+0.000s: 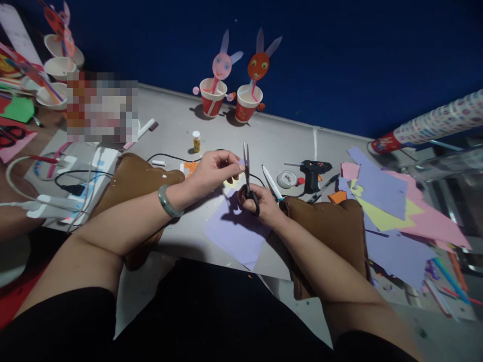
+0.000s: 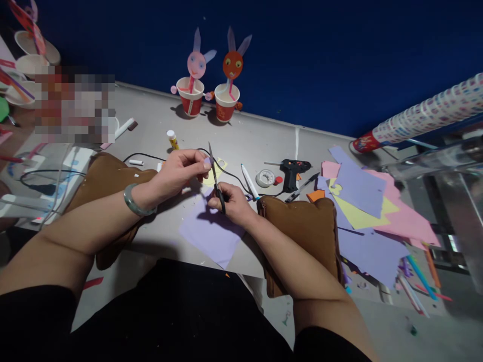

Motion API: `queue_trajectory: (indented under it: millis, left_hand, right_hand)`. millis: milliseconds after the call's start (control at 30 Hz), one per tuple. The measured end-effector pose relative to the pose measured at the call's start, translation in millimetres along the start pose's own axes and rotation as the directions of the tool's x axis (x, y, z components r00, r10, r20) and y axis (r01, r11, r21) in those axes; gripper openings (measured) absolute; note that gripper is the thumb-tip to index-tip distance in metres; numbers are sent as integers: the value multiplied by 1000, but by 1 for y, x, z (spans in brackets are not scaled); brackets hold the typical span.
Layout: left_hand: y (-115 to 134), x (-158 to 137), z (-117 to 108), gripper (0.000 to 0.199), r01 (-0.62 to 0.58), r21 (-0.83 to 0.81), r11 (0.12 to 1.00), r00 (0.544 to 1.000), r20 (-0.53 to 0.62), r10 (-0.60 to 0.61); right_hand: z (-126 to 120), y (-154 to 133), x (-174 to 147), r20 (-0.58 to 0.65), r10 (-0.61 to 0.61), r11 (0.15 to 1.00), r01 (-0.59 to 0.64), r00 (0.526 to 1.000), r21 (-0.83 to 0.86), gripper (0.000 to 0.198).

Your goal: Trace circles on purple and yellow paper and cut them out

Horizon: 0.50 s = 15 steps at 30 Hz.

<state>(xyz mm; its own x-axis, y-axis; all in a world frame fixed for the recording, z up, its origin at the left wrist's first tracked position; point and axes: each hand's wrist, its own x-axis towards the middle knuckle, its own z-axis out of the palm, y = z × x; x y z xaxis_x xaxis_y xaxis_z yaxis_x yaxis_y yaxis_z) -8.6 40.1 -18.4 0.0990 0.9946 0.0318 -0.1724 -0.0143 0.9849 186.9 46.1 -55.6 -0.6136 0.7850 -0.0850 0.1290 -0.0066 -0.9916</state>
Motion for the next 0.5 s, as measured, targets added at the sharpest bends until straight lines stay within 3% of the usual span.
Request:
queue_trajectory:
  millis: [500]
  left_hand:
    - [0,-1,2,22,85,-31,996,996,1,-85]
  right_hand:
    - [-1,1,0,1,-1,999,1,1000,-33,68]
